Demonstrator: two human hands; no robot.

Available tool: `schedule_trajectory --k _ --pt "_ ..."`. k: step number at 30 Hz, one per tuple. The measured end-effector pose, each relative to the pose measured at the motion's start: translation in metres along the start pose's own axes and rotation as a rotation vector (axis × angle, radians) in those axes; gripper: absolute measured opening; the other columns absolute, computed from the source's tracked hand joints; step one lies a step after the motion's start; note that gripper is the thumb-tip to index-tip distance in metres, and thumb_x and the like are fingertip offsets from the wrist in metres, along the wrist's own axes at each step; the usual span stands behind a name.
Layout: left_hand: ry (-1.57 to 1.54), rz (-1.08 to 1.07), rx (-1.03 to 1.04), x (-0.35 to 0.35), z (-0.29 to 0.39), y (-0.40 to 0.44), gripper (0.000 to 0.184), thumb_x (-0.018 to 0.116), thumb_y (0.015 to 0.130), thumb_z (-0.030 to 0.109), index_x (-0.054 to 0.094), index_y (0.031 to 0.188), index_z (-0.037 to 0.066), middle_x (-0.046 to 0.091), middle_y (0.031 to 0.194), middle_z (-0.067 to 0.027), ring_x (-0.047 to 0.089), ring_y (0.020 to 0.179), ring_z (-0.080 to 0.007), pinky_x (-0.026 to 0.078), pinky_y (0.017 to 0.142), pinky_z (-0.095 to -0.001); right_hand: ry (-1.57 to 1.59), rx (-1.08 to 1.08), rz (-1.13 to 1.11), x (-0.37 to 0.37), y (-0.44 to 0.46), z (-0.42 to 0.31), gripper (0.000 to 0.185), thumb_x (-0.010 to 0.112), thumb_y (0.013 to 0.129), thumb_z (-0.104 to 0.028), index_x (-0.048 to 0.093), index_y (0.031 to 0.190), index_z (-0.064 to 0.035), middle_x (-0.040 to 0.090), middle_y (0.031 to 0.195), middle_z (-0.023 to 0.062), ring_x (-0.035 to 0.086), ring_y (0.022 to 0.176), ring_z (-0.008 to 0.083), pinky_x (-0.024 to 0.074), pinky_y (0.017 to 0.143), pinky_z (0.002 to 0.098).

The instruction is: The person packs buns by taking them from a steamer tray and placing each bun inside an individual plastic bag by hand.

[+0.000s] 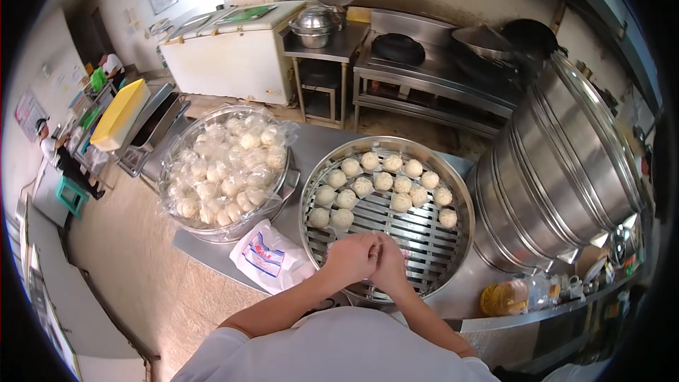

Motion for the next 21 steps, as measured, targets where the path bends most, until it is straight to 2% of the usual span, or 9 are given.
schedule_trajectory --k 2,6,8,12,14,15,18,19,21 --pt "-0.011 -0.026 -0.005 0.001 -0.010 -0.007 0.009 0.064 0.078 0.007 0.062 0.087 0.006 0.065 0.081 -0.0161 0.064 0.074 -0.0385 0.052 0.067 -0.0477 -0.020 0.161 -0.120 0.005 -0.002 -0.001 0.044 0.071 0.083 -0.010 0.061 0.125 -0.0004 0.068 0.112 0.0256 0.067 0.103 0.0445 0.0544 0.086 0.0480" --pt "-0.215 -0.025 -0.027 0.004 -0.019 -0.021 0.008 0.064 0.077 0.003 0.061 0.085 0.004 0.063 0.078 -0.0176 0.063 0.072 -0.0386 0.049 0.064 -0.0459 0.002 -0.090 -0.381 0.039 -0.006 0.007 0.051 0.076 0.080 -0.017 0.058 0.126 -0.0022 0.068 0.111 0.0245 0.067 0.098 0.0452 0.0539 0.080 0.0492" --pt "-0.220 -0.038 -0.040 0.006 -0.017 -0.033 0.009 0.064 0.076 0.002 0.060 0.084 0.003 0.062 0.078 -0.0180 0.062 0.072 -0.0382 0.049 0.064 -0.0452 0.181 -0.125 -0.290 0.044 0.002 0.004 0.065 0.077 0.077 -0.017 0.051 0.135 -0.0010 0.067 0.112 0.0249 0.066 0.096 0.0465 0.0536 0.077 0.0491" --pt "-0.290 -0.048 -0.059 -0.020 -0.022 -0.035 0.017 0.066 0.075 -0.002 0.065 0.091 0.003 0.063 0.080 -0.0146 0.064 0.074 -0.0334 0.051 0.067 -0.0409 -0.129 -0.261 -0.263 0.042 0.017 -0.019 0.071 0.077 0.080 -0.018 0.046 0.141 0.0012 0.058 0.134 0.0313 0.065 0.097 0.0486 0.0530 0.076 0.0499" --pt "-0.366 0.066 -0.066 -0.038 -0.032 -0.037 0.033 0.067 0.072 -0.004 0.065 0.103 0.004 0.066 0.093 -0.0145 0.065 0.087 -0.0341 0.052 0.077 -0.0411 -0.237 -0.249 -0.298 0.047 0.029 -0.024 0.068 0.077 0.081 -0.018 0.049 0.139 0.0019 0.054 0.141 0.0335 0.065 0.099 0.0483 0.0534 0.079 0.0499" --pt "-0.402 0.123 -0.068 -0.048 -0.037 -0.039 0.040 0.067 0.071 -0.005 0.066 0.109 0.005 0.068 0.100 -0.0145 0.066 0.093 -0.0344 0.053 0.082 -0.0411 -0.275 -0.396 -0.303 0.047 0.040 -0.044 0.062 0.076 0.082 -0.019 0.054 0.136 0.0020 0.050 0.145 0.0344 0.065 0.102 0.0459 0.0541 0.085 0.0496" --pt "-0.232 0.253 0.056 -0.111 -0.045 -0.036 0.059 0.072 0.069 -0.004 0.060 0.126 0.007 0.063 0.127 -0.0166 0.059 0.119 -0.0378 0.049 0.101 -0.0435 -0.288 -0.377 -0.353 0.050 0.067 -0.078 0.075 0.078 0.081 -0.020 0.050 0.150 -0.0089 0.046 0.154 0.0284 0.064 0.116 0.0448 0.0535 0.095 0.0489" --pt "-0.180 0.151 0.033 -0.117 -0.052 -0.036 0.071 0.079 0.072 0.004 0.052 0.137 0.007 0.051 0.145 -0.0191 0.047 0.136 -0.0398 0.039 0.114 -0.0446 -0.217 -0.256 -0.445 0.049 0.080 -0.099 0.059 0.077 0.082 -0.021 0.062 0.138 -0.0096 0.058 0.143 0.0253 0.070 0.102 0.0422 0.0570 0.086 0.0470" --pt "-0.210 0.238 0.002 -0.122 -0.062 -0.038 0.074 0.081 0.073 0.008 0.051 0.140 0.006 0.054 0.142 -0.0196 0.051 0.133 -0.0402 0.042 0.111 -0.0441 -0.095 -0.186 -0.603 0.058 0.095 -0.140 0.046 0.075 0.084 -0.023 0.065 0.126 -0.0083 0.063 0.133 0.0248 0.067 0.100 0.0457 0.0556 0.085 0.0506"
Point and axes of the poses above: each hand's wrist, its own y-axis towards the middle knuckle, its own x-axis out of the palm, z = x × y, the point moved 7 cm from there along y, towards the middle knuckle
